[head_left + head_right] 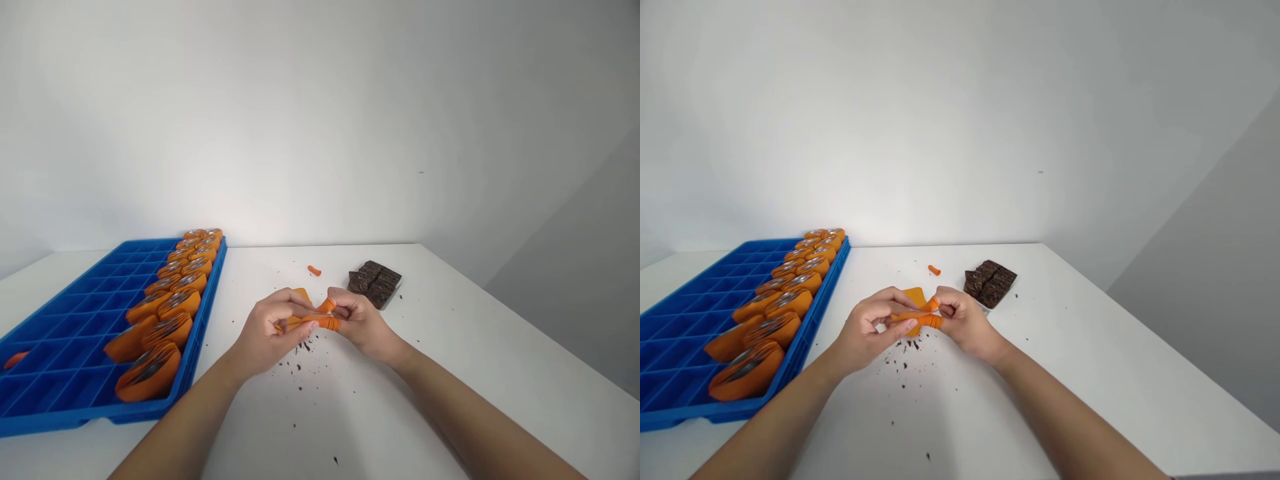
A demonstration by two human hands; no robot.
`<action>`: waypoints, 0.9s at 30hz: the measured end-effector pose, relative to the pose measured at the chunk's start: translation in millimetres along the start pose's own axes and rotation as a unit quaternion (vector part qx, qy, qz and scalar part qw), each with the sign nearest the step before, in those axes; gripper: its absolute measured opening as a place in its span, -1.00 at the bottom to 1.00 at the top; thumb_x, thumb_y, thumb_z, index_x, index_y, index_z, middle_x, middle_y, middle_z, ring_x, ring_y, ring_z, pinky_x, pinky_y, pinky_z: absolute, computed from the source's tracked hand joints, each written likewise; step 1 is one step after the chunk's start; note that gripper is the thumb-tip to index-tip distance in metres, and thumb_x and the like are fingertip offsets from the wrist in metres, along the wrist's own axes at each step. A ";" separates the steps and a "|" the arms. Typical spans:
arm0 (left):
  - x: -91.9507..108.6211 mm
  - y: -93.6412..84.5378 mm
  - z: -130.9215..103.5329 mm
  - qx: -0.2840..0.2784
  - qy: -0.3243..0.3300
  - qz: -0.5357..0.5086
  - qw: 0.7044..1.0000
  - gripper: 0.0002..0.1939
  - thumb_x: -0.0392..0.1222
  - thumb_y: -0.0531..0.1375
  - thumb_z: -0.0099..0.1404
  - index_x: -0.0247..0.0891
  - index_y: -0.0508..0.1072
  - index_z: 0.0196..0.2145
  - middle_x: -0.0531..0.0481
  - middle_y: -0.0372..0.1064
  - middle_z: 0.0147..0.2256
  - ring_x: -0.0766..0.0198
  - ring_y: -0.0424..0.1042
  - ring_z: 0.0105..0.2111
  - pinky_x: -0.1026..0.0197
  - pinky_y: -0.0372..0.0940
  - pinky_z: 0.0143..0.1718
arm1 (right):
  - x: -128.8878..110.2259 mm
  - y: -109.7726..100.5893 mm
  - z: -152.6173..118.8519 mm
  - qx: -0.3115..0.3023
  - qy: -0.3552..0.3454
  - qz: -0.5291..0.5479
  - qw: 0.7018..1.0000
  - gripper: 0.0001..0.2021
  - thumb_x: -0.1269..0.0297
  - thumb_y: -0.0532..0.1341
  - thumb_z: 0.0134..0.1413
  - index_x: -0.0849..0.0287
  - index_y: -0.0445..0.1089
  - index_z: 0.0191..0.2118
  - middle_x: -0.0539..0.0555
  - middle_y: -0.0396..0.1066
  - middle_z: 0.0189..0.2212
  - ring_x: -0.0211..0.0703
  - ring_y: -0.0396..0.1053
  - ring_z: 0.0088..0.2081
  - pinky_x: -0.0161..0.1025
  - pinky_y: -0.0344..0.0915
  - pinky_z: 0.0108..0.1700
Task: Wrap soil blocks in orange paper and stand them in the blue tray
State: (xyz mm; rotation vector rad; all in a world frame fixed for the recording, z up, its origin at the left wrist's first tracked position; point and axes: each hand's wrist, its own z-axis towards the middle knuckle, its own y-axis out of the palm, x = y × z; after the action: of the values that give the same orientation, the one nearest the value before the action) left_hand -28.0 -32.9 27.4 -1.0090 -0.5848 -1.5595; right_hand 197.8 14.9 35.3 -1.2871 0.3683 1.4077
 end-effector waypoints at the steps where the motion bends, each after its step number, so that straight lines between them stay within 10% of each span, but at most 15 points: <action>1: -0.4 -0.3 0.0 -0.002 -0.008 -0.010 1.000 -0.82 -0.15 0.33 0.48 -0.15 0.75 -0.06 -0.14 0.50 -0.08 0.22 0.54 -0.26 0.22 0.50 -0.38 | -0.1 0.2 0.0 -0.004 -0.004 -0.011 1.000 -0.47 -0.22 0.46 0.16 0.14 0.38 -0.48 -0.11 0.06 -0.46 -0.27 -0.01 -0.44 -0.23 0.02 -0.40; 10: -21.9 -10.2 5.4 0.028 0.006 0.127 0.991 -0.84 -0.17 0.34 0.45 -0.07 0.79 -0.22 -0.09 0.67 -0.05 0.07 0.58 -0.03 0.12 0.51 -0.17 | 0.2 -10.3 -3.9 -0.047 -0.056 -0.322 0.944 -0.76 0.05 0.25 0.42 0.08 0.53 -0.21 -0.01 0.31 -0.35 -0.20 0.25 -0.39 -0.24 0.15 -0.35; 18: -36.2 -10.1 7.1 0.041 0.009 0.141 0.989 -0.84 -0.20 0.37 0.44 0.01 0.78 -0.15 0.01 0.73 -0.12 0.05 0.64 -0.03 -0.03 0.53 0.07 | -3.7 -77.6 19.1 0.048 0.080 -0.554 0.827 -0.68 0.00 0.18 0.39 0.05 0.54 0.04 0.12 0.47 -0.01 -0.19 0.44 -0.41 -0.22 0.22 -0.46; 27: -36.8 -7.2 6.7 0.056 -0.047 0.115 0.991 -0.94 -0.18 0.47 0.31 -0.04 0.77 -0.35 0.01 0.71 -0.28 0.04 0.68 -0.14 0.04 0.58 -0.09 | 24.2 -101.1 10.8 0.078 0.112 -0.519 0.844 -0.57 -0.21 0.13 0.37 -0.07 0.57 0.03 0.09 0.50 -0.02 -0.15 0.47 -0.38 -0.22 0.28 -0.44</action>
State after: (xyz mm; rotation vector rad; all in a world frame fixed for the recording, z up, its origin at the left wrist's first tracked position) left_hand -33.0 -6.1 0.8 -1.0296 -0.5919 -1.2676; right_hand 283.9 67.6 62.4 -1.2080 -0.0890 0.2955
